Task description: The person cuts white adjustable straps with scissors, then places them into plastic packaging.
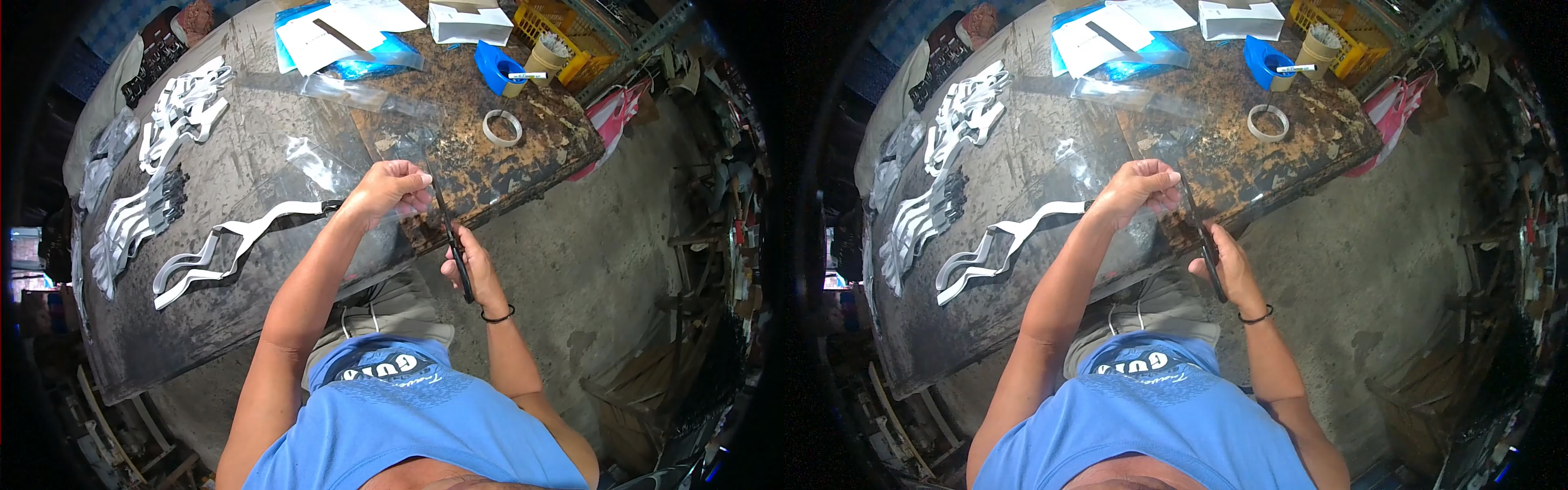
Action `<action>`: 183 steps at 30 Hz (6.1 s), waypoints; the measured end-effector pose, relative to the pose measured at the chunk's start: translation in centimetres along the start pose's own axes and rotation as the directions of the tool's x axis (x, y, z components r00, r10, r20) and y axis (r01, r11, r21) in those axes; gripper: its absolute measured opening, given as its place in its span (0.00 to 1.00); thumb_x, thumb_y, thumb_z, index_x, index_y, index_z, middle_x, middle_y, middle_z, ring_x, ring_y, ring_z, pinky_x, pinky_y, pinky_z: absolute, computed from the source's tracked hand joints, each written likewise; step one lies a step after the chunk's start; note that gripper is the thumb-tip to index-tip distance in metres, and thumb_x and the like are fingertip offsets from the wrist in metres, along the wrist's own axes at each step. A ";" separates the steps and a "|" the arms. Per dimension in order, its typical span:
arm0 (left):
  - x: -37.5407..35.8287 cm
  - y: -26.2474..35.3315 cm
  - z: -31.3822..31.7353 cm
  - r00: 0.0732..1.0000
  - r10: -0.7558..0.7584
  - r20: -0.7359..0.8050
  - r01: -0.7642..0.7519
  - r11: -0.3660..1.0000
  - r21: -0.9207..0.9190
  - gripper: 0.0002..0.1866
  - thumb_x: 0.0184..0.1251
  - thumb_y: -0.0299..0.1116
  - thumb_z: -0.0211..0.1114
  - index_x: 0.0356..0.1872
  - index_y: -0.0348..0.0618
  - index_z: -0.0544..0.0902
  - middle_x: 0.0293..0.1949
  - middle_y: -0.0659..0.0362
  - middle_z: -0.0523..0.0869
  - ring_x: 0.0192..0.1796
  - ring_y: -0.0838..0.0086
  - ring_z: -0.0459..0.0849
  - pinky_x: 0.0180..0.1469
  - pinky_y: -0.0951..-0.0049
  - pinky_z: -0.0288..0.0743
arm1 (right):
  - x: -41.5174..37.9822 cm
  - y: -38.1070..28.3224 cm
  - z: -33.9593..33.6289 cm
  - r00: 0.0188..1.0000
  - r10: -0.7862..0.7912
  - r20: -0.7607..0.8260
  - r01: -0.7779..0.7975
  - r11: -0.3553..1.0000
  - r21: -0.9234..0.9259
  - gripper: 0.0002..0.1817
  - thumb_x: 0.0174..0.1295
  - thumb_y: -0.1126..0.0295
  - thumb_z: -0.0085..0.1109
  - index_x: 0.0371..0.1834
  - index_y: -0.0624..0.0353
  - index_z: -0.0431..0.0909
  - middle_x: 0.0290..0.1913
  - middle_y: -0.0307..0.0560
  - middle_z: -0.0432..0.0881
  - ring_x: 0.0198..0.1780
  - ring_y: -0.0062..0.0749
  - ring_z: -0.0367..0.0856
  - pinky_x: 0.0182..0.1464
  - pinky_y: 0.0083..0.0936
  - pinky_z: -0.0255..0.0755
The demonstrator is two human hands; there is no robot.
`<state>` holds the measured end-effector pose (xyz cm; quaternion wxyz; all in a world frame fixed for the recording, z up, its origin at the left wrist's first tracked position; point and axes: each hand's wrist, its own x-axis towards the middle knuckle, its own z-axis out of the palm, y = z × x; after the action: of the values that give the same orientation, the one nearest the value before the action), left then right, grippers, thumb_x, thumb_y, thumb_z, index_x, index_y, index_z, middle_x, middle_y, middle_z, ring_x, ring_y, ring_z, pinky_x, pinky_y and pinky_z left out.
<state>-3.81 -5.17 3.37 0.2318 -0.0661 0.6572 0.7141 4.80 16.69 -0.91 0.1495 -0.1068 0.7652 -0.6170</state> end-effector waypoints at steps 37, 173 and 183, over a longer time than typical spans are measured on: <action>0.1 -0.9 -1.8 0.996 0.001 0.094 0.001 1.000 -0.019 0.13 0.65 0.37 0.67 0.39 0.37 0.80 0.32 0.55 0.86 0.35 0.72 0.87 0.39 0.72 0.81 | 3.1 -0.9 -0.2 0.993 0.035 0.114 -0.094 0.817 0.569 0.42 0.56 0.42 0.65 0.66 0.58 0.62 0.36 0.39 0.73 0.25 0.22 0.77 0.26 0.20 0.76; -3.8 -3.0 -0.6 0.980 0.159 -0.120 -0.173 0.978 -0.117 0.11 0.71 0.38 0.62 0.38 0.40 0.79 0.31 0.58 0.85 0.33 0.74 0.85 0.38 0.77 0.78 | -0.3 0.0 1.8 1.000 0.026 -0.003 -0.026 1.000 -0.014 0.52 0.50 0.27 0.57 0.65 0.63 0.66 0.34 0.34 0.74 0.31 0.16 0.72 0.30 0.16 0.67; -3.4 -3.0 -0.6 0.982 0.151 -0.114 -0.162 0.982 -0.099 0.11 0.71 0.39 0.61 0.39 0.40 0.79 0.32 0.56 0.86 0.35 0.72 0.87 0.38 0.77 0.77 | 0.0 -0.5 1.9 0.999 -0.012 -0.044 0.011 0.999 -0.038 0.51 0.50 0.27 0.58 0.62 0.64 0.68 0.31 0.33 0.73 0.30 0.17 0.71 0.33 0.16 0.67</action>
<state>0.32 -6.47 1.88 0.1356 -0.0645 0.6320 0.7603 5.50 14.87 -0.79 0.1271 -0.1005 0.7792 -0.6055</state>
